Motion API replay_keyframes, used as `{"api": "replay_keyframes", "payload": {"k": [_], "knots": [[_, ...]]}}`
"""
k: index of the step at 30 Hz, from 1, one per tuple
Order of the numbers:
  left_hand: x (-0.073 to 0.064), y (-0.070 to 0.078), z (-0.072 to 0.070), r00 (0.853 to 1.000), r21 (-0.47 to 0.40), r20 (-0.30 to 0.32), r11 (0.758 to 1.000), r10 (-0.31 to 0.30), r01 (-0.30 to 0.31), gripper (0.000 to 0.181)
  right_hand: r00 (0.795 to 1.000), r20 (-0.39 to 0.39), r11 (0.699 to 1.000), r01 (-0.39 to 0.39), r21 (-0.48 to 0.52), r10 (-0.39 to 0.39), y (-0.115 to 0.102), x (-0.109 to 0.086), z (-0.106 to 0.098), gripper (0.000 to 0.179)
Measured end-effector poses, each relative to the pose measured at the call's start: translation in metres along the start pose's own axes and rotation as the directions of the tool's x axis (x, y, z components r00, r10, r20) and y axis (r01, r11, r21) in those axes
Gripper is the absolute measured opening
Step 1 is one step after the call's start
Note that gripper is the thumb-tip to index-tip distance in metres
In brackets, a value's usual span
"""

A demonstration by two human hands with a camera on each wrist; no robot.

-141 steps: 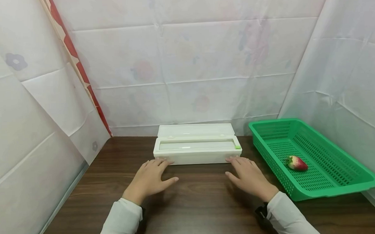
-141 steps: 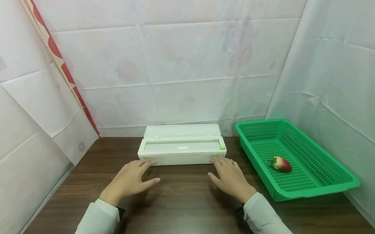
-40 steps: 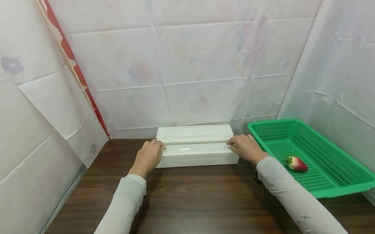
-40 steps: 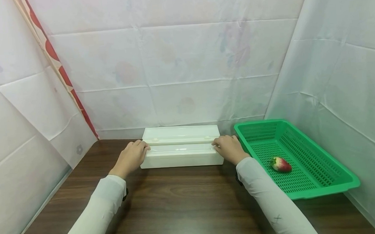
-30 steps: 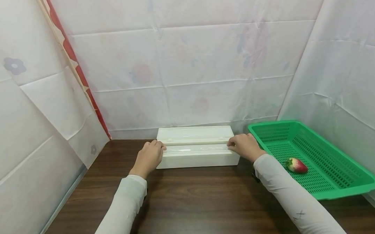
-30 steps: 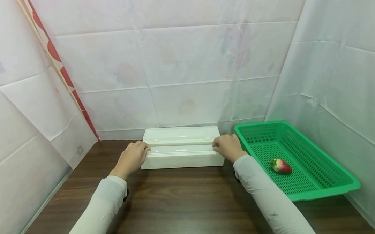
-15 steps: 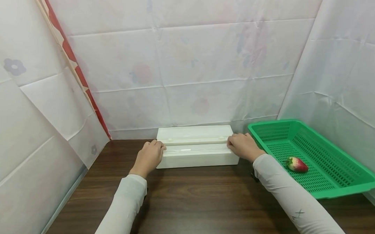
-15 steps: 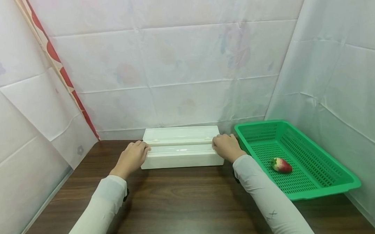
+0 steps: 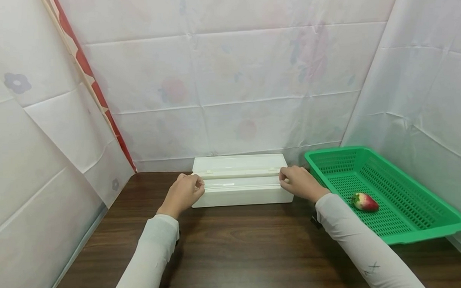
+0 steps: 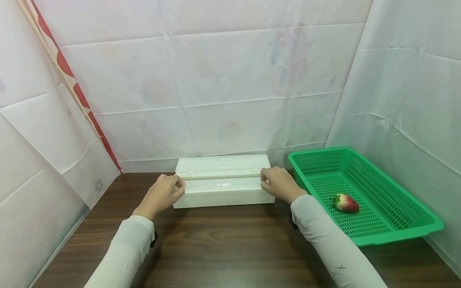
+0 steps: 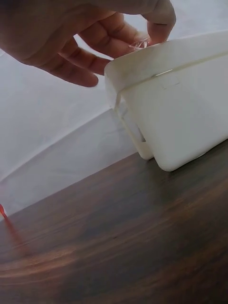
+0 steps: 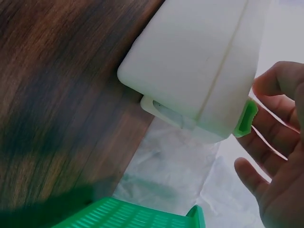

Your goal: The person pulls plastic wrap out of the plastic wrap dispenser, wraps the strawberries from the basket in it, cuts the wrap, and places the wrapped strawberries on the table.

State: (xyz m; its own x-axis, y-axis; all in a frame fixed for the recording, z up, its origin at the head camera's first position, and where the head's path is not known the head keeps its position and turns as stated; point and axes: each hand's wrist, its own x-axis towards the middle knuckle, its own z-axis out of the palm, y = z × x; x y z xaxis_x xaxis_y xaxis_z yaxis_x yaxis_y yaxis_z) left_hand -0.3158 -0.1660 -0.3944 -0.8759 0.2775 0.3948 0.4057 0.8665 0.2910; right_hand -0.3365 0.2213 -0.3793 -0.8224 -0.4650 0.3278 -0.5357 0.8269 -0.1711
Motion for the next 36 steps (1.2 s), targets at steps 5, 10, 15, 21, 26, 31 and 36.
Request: {"api": "replay_keyframes", "payload": {"k": [5,10,15,21,26,31,36], "knots": [[0.001,-0.006,0.001,0.999,-0.019,-0.022,0.999,0.045,-0.046,0.012,1.000,0.007,0.999,0.002,0.045,-0.002,0.000,-0.002,0.001,0.013],[0.001,-0.010,0.001,0.997,-0.116,-0.059,0.991,0.056,-0.063,0.009,1.000,0.013,0.995,0.015,0.094,-0.017,0.001,-0.005,0.000,0.009],[-0.001,-0.012,0.000,0.996,-0.226,-0.080,0.973,0.031,-0.049,0.009,0.999,-0.010,0.990,0.053,0.127,-0.052,0.001,-0.007,-0.003,0.001],[0.001,-0.011,0.001,0.994,-0.234,-0.107,0.970,0.036,-0.061,0.008,0.994,-0.067,0.983,0.097,0.153,-0.088,0.000,-0.007,-0.004,0.008],[0.001,-0.012,0.001,0.993,-0.251,-0.113,0.967,0.018,-0.046,0.008,0.994,-0.071,0.979,0.093,0.180,-0.081,0.000,-0.007,-0.002,0.011],[0.001,-0.012,-0.001,0.994,-0.275,-0.110,0.960,0.016,-0.046,0.010,0.994,-0.066,0.980,0.093,0.173,-0.083,0.002,-0.005,-0.001,0.015],[0.001,-0.013,-0.001,0.996,-0.292,-0.088,0.956,0.003,-0.029,0.011,0.998,-0.009,0.979,0.070,0.191,-0.069,0.001,-0.004,-0.003,0.020]]}}
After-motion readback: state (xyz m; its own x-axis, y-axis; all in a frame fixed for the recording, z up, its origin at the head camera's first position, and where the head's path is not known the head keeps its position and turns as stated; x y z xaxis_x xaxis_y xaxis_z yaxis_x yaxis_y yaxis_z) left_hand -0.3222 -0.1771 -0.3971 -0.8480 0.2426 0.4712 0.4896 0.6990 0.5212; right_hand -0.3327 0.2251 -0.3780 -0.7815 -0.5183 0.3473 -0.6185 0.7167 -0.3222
